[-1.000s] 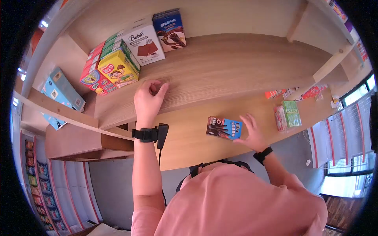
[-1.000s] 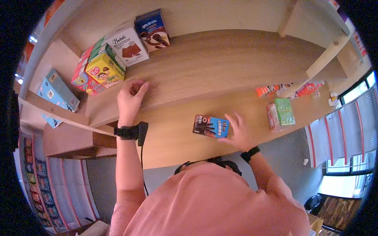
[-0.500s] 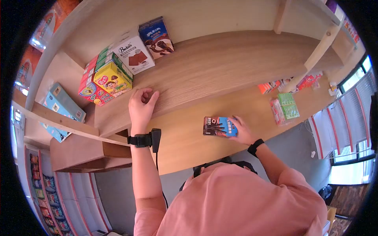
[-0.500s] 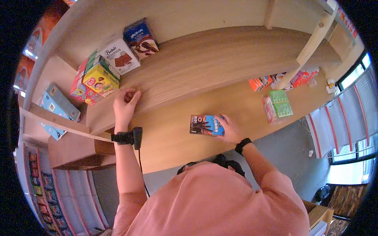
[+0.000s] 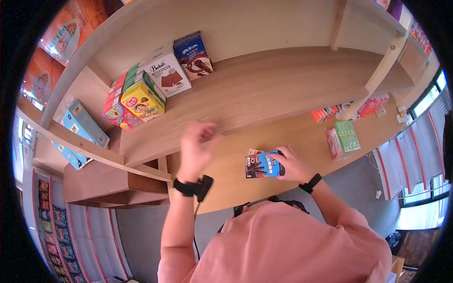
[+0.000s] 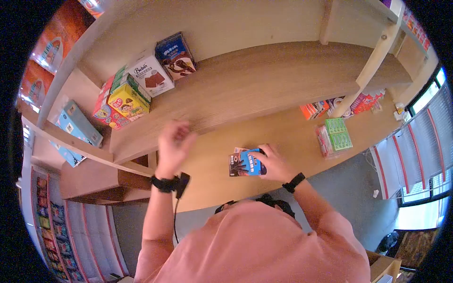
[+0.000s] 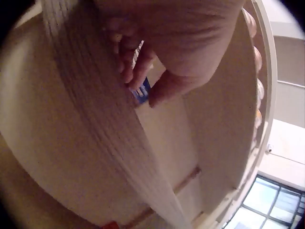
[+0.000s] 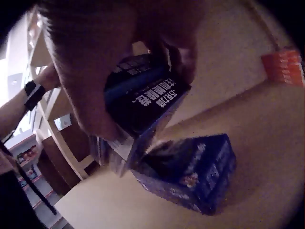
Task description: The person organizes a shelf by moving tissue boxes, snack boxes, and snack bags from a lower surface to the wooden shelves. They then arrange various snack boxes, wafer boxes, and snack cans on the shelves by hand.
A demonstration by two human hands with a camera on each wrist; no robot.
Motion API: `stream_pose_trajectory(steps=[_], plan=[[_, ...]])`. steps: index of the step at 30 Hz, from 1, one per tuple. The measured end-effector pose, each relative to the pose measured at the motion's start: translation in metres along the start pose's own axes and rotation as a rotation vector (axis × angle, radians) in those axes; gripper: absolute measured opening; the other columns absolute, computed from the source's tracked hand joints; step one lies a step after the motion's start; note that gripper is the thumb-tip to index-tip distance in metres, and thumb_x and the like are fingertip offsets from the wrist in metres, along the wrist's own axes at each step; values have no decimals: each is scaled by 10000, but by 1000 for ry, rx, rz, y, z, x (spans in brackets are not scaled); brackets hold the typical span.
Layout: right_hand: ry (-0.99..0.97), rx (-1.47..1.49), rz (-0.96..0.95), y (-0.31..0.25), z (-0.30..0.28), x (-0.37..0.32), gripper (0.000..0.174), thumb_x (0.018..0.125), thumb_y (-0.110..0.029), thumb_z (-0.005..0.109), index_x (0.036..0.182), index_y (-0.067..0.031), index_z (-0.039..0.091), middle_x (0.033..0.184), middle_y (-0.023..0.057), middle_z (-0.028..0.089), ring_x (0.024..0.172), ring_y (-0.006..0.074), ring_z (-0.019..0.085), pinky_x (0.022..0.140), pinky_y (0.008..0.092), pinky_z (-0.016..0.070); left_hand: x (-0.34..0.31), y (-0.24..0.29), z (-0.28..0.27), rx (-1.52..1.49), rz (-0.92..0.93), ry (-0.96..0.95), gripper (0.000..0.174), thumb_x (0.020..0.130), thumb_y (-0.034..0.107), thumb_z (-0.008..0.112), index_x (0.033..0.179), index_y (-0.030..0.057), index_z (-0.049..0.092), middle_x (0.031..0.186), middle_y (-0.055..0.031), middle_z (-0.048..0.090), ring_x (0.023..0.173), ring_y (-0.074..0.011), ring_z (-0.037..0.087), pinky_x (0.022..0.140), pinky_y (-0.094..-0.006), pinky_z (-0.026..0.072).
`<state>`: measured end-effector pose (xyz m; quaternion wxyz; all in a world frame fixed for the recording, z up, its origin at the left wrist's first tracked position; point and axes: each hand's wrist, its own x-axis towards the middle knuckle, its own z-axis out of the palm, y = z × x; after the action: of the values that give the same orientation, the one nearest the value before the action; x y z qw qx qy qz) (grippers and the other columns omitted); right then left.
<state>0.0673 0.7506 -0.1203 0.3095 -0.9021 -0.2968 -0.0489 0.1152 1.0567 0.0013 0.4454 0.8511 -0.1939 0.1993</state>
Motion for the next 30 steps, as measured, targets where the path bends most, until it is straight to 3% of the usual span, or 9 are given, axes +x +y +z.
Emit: stream_pose_trajectory(steps=[2, 8, 12, 14, 16, 18, 21, 26, 30], plan=[[-5, -45, -54, -17, -13, 5, 714, 577, -131, 816, 1239, -119, 549, 1194, 158, 466, 1126, 364, 463, 975, 448, 418, -16, 11, 20, 74, 191, -318, 444, 718, 132, 788, 1116, 25, 621, 1056, -129, 624, 922, -247, 620, 768, -327, 506], [-96, -75, -372, -64, -52, 19, 482, 729, -151, 724, 1187, -126, 576, 1277, 151, 467, 1212, 357, 452, 1012, 447, 419, -46, 3, 65, -162, 82, -749, 889, 617, 268, 866, 1372, 62, 444, 1337, -167, 503, 1304, -306, 423, 1066, -382, 344], [-102, -101, -522, -83, -69, 19, 384, 813, -129, 622, 1194, -150, 580, 1295, 167, 468, 1229, 367, 457, 1048, 462, 393, -48, 4, 60, -203, -89, -911, 978, 532, 303, 917, 1352, 65, 440, 1263, -147, 538, 1237, -294, 460, 1049, -377, 347], [-79, -131, -589, -84, -77, 21, 423, 810, -86, 618, 1224, -163, 582, 1330, 181, 450, 1263, 366, 436, 1051, 455, 391, -43, 28, 43, -124, -30, -794, 940, 519, 300, 932, 1301, 67, 465, 1179, -117, 578, 1133, -262, 534, 982, -370, 413], [-7, -121, -539, -81, -88, 23, 526, 785, -89, 661, 1290, -142, 522, 1356, 195, 433, 1279, 376, 424, 1065, 453, 372, -39, 41, 34, -269, -311, -628, 805, 520, 197, 923, 1209, 52, 533, 1145, -107, 600, 1105, -228, 567, 939, -360, 450], [62, -117, -503, -83, -97, 30, 643, 761, -93, 703, 1356, -122, 462, 1383, 210, 416, 1295, 386, 412, 1079, 451, 354, -37, 41, 30, -330, -235, -535, 789, 544, 162, 925, 1203, 34, 509, 1139, -95, 598, 1057, -183, 589, 900, -327, 480], [142, 326, -202, -95, -113, 44, 1176, 620, -218, 876, 1477, 11, 104, 1464, 231, 330, 1347, 378, 363, 1119, 443, 281, -23, 50, 28, -580, -208, -230, 856, 566, 154, 926, 1251, 25, 429, 1140, -72, 598, 1057, -145, 580, 919, -315, 483], [171, 299, -243, -109, -113, 93, 1137, 659, -176, 855, 1494, -14, 99, 1443, 230, 360, 1317, 331, 412, 1085, 406, 337, 22, 61, 20, -649, -138, -80, 792, 594, 114, 911, 1210, 32, 420, 1150, -65, 591, 1056, -126, 578, 917, -302, 489], [231, 486, -161, -92, -112, 147, 908, 706, -75, 808, 1422, -28, 252, 1334, 219, 470, 1197, 308, 529, 964, 393, 454, 54, 43, 25, -737, 19, 27, 772, 644, 141, 885, 1230, 23, 398, 1146, -82, 591, 1072, -142, 568, 928, -320, 481]])
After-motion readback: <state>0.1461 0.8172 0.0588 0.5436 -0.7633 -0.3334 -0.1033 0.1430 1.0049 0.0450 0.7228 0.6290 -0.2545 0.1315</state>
